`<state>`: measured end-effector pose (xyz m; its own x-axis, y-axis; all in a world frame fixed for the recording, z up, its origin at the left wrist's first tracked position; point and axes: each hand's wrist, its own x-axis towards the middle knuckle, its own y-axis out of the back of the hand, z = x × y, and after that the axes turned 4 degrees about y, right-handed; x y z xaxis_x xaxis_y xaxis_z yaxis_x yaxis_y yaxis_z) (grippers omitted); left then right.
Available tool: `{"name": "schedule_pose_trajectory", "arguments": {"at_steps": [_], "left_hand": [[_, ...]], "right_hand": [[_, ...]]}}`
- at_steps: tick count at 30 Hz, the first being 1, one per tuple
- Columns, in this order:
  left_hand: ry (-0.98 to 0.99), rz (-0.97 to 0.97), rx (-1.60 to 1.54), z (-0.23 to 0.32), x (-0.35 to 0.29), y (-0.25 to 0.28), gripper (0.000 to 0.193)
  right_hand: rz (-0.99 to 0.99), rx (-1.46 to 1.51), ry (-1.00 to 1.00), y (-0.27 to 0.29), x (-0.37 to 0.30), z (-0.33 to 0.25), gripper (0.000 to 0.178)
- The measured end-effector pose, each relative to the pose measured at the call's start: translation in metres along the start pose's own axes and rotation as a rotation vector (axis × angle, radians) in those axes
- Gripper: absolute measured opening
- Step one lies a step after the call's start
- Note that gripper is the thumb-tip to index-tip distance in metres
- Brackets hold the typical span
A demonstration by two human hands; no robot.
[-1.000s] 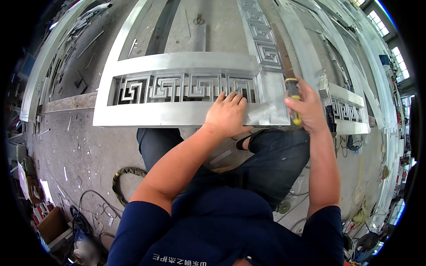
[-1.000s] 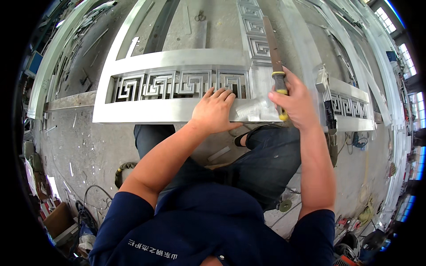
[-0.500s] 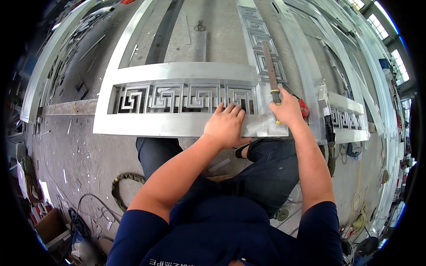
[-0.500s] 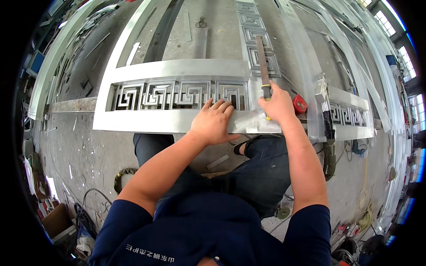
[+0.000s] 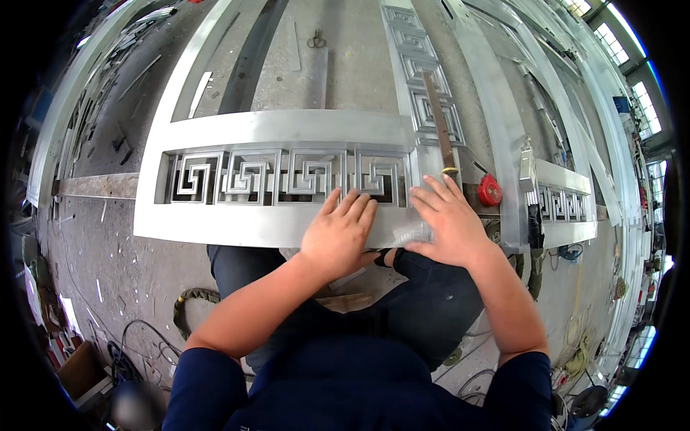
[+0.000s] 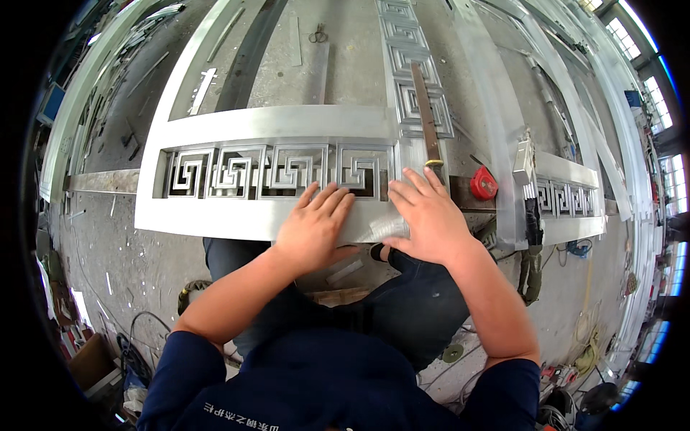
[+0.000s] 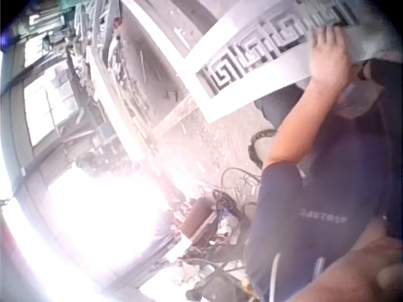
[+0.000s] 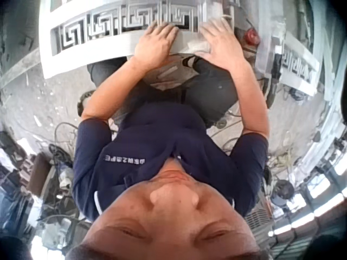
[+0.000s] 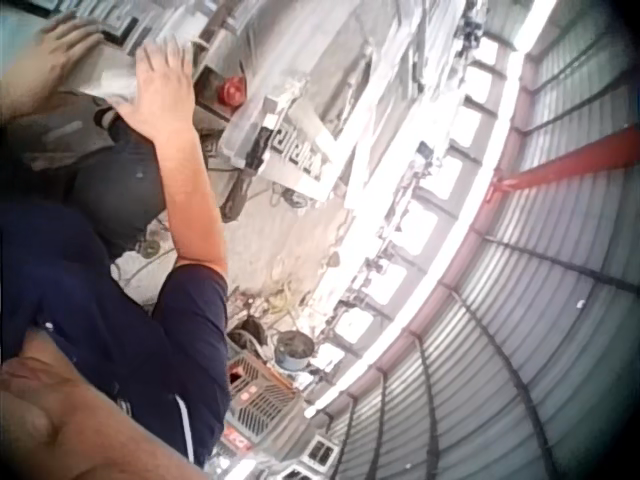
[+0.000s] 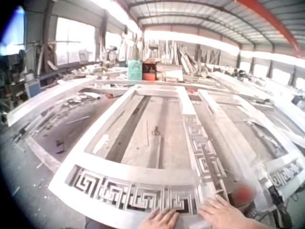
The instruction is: The person assembles a metal frame by placing decorative Greek key inserts into slots, grinding edges with an angle grinder, and welding the components together. The person uses a hammer to adjust alignment and a welding torch to secure the pieces.
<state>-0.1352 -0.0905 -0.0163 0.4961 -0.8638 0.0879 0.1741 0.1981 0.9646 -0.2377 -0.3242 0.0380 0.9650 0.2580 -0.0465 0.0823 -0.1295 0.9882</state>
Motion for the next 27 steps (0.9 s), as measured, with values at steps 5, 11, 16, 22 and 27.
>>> {"name": "schedule_pose_trajectory", "arguments": {"at_steps": [5, 11, 16, 22, 27], "left_hand": [[-0.058, -0.061, -0.11, -0.022, 0.004, 0.004, 0.085], [-0.04, -0.141, -0.15, -0.023, 0.012, 0.01, 0.084], [-0.048, -0.196, -0.18, -0.027, 0.017, 0.013, 0.084], [-0.043, -0.226, -0.197, -0.027, 0.022, 0.012, 0.084], [-0.054, -0.229, -0.212, -0.028, 0.022, 0.008, 0.084]], "right_hand": [[-0.238, -0.033, 0.192, 0.009, 0.015, 0.033, 0.081], [-0.198, 0.17, 0.259, 0.007, 0.038, 0.045, 0.086], [-0.245, 0.174, 0.325, -0.005, 0.055, 0.04, 0.09], [-0.311, 0.132, 0.257, -0.007, 0.059, 0.034, 0.084], [-0.342, 0.223, 0.245, -0.003, 0.062, 0.04, 0.073]]}}
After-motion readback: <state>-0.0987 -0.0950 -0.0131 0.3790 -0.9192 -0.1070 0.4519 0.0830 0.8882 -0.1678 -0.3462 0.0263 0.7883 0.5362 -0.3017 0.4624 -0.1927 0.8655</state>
